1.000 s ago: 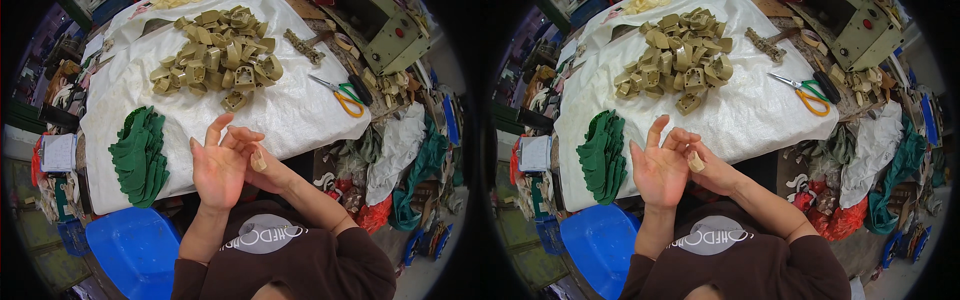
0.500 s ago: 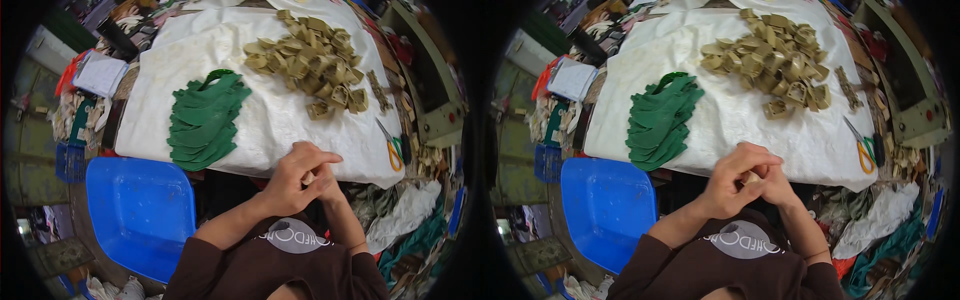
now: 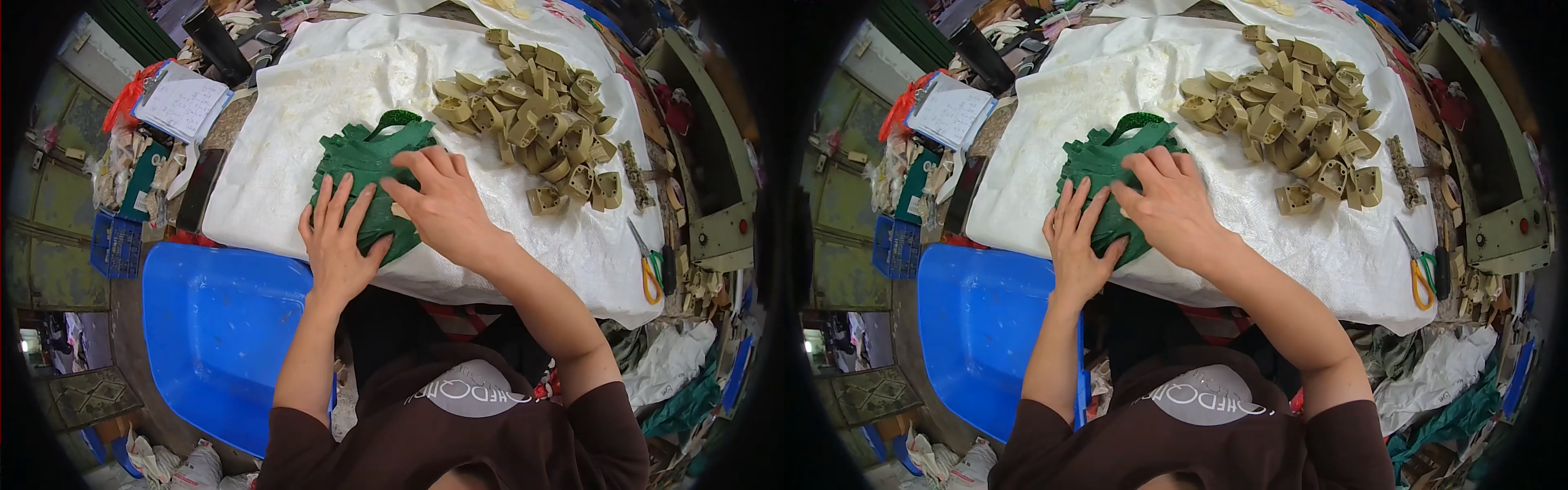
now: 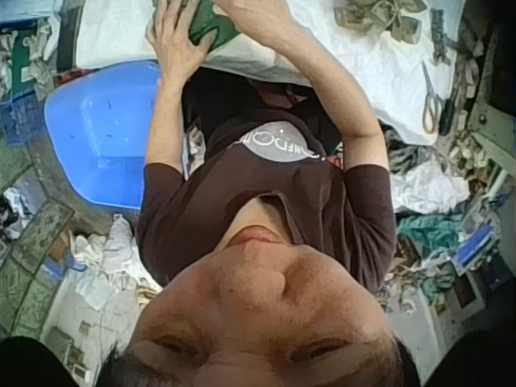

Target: The person applies adhesive tape to their right index finger and then repeatedly picks up beige plastic shoe components and green fabric pieces. They wrap the green fabric around the plastic parts by hand, pressing the material into the contours of the plastic, and place the finished units into a blue bin.

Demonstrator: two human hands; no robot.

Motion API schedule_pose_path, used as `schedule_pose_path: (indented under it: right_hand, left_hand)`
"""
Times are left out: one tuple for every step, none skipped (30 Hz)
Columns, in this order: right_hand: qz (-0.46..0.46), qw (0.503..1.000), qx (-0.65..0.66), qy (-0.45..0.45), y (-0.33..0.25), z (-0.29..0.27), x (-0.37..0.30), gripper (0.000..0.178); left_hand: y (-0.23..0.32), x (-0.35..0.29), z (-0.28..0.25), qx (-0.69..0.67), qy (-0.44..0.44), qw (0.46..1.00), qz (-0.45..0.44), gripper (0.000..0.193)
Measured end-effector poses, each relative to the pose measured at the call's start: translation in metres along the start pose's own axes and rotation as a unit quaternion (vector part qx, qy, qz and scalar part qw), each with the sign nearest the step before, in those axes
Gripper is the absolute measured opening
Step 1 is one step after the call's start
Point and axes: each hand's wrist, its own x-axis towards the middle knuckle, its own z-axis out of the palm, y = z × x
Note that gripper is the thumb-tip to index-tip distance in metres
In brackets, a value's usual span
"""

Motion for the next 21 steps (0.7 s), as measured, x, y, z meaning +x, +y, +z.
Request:
schedule_pose_path:
  right_hand:
    - [0.005, 1.000, -0.002, -0.023, 0.006, 0.006, -0.005, 0.022]
    - [0.009, 0.999, -0.003, -0.046, 0.010, 0.010, -0.009, 0.019]
    - [0.006, 0.999, -0.004, -0.044, 0.010, 0.013, -0.011, 0.019]
    - [0.003, 0.999, -0.004, -0.042, 0.009, 0.016, -0.014, 0.019]
    - [-0.001, 0.999, -0.004, -0.039, 0.007, 0.017, -0.017, 0.019]
    - [0.028, 0.999, 0.038, -0.011, 0.007, 0.016, -0.019, 0.019]
    - [0.058, 0.995, 0.080, 0.018, 0.007, 0.014, -0.022, 0.019]
    - [0.086, 0.988, 0.122, 0.047, 0.008, 0.010, -0.027, 0.020]
    - [0.180, 0.951, 0.242, 0.074, 0.009, 0.004, -0.035, 0.018]
    - [0.269, 0.889, 0.358, 0.098, 0.012, -0.003, -0.044, 0.016]
    - [0.287, 0.840, 0.433, 0.157, 0.016, -0.012, -0.052, 0.010]
    - [0.308, 0.802, 0.486, 0.160, 0.021, -0.026, -0.060, 0.013]
    - [0.332, 0.781, 0.502, 0.169, 0.024, -0.035, -0.069, 0.013]
    - [0.355, 0.759, 0.516, 0.179, 0.024, -0.042, -0.079, 0.013]
    - [0.348, 0.764, 0.519, 0.163, 0.022, -0.049, -0.087, 0.013]
    - [0.339, 0.769, 0.522, 0.145, 0.020, -0.056, -0.094, 0.012]
    - [0.331, 0.774, 0.525, 0.127, 0.017, -0.063, -0.102, 0.012]
    - [0.357, 0.777, 0.511, 0.089, 0.011, -0.072, -0.106, 0.018]
    - [0.327, 0.819, 0.468, 0.061, 0.010, -0.076, -0.112, 0.023]
    - [0.298, 0.856, 0.423, 0.031, 0.009, -0.079, -0.117, 0.029]
    - [0.306, 0.854, 0.420, -0.006, 0.010, -0.087, -0.120, 0.033]
  left_hand:
    - [-0.001, 0.003, 0.001, 0.011, -0.001, 1.000, 0.016, 0.073]
    - [-0.001, 0.006, 0.001, 0.016, -0.008, 1.000, 0.023, 0.073]
    - [-0.001, 0.007, 0.000, 0.021, -0.015, 0.999, 0.027, 0.073]
    - [0.000, 0.008, -0.002, 0.026, -0.022, 0.999, 0.031, 0.073]
    - [0.000, 0.006, -0.004, 0.032, -0.038, 0.998, 0.023, 0.073]
    - [0.000, 0.005, -0.009, 0.041, -0.052, 0.998, 0.016, 0.072]
    - [-0.001, 0.003, -0.012, 0.049, -0.066, 0.997, 0.009, 0.071]
    - [-0.002, 0.002, -0.014, 0.044, -0.072, 0.996, 0.008, 0.070]
    - [-0.003, 0.000, -0.017, 0.038, -0.078, 0.996, 0.007, 0.069]
    - [-0.004, -0.002, -0.018, 0.032, -0.086, 0.996, 0.004, 0.068]
    - [-0.001, -0.004, -0.020, 0.047, -0.060, 0.997, 0.006, 0.067]
    - [0.004, -0.004, -0.024, 0.061, -0.034, 0.997, 0.010, 0.065]
    - [0.010, -0.003, -0.023, 0.072, -0.010, 0.997, 0.019, 0.064]
    - [0.018, -0.002, -0.022, 0.034, 0.010, 0.999, 0.028, 0.061]
    - [0.030, -0.003, -0.023, -0.003, 0.028, 0.999, 0.037, 0.059]
    - [0.042, -0.004, -0.025, -0.040, 0.047, 0.997, 0.044, 0.057]
    - [0.055, -0.005, -0.025, -0.142, 0.015, 0.988, 0.059, 0.048]
    - [0.065, -0.005, -0.014, -0.290, 0.003, 0.954, 0.080, 0.040]
    - [0.078, -0.006, -0.005, -0.360, -0.066, 0.929, 0.056, 0.039]
    - [0.090, -0.008, 0.002, -0.424, -0.136, 0.895, 0.031, 0.039]
    - [0.101, -0.009, 0.011, -0.484, -0.152, 0.861, -0.038, 0.038]
